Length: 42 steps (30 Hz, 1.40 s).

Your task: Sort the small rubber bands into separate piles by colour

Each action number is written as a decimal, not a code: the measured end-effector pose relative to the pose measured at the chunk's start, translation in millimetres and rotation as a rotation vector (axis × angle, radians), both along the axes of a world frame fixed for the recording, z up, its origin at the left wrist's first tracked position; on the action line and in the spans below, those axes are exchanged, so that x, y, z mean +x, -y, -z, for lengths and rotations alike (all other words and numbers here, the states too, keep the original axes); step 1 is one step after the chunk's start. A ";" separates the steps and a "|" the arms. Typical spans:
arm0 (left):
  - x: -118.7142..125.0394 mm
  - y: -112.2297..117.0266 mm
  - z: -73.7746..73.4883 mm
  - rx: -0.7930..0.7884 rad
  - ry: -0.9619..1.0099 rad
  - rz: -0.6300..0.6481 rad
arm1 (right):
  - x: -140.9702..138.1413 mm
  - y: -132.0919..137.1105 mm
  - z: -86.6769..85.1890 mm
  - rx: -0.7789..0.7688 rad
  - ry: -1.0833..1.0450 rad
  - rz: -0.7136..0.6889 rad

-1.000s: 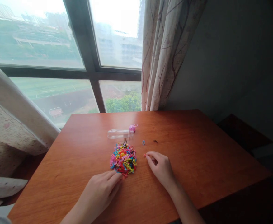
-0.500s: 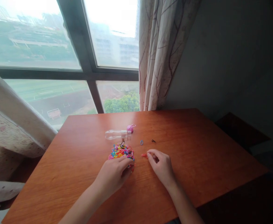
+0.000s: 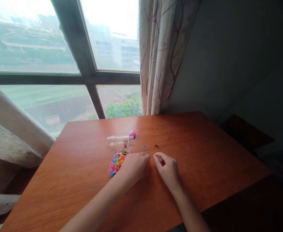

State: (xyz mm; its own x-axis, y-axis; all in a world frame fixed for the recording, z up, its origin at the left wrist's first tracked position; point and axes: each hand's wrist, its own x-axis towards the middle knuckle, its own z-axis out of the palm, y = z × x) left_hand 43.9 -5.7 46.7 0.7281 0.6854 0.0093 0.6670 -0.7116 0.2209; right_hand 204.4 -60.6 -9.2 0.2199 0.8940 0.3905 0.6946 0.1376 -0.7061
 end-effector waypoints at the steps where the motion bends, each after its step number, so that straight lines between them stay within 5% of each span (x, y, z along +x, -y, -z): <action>1: 2.0 -0.4 1.2 -0.001 -0.006 -0.001 | 0.0 0.0 0.2 -0.002 -0.002 -0.004; 6: -2.4 2.1 -3.3 -0.002 0.012 -0.013 | -0.3 1.0 -0.2 -0.007 -0.004 -0.012; 20: -67.2 19.5 -9.5 0.007 0.233 -0.097 | -8.1 5.9 -4.7 -0.079 0.058 -0.163; 29: -111.7 40.0 9.9 0.066 0.448 -0.186 | -10.8 9.6 -10.3 -0.144 0.216 -0.236; 42: -116.7 48.9 24.4 0.063 0.471 -0.180 | -7.2 7.1 -1.8 -0.071 0.199 -0.136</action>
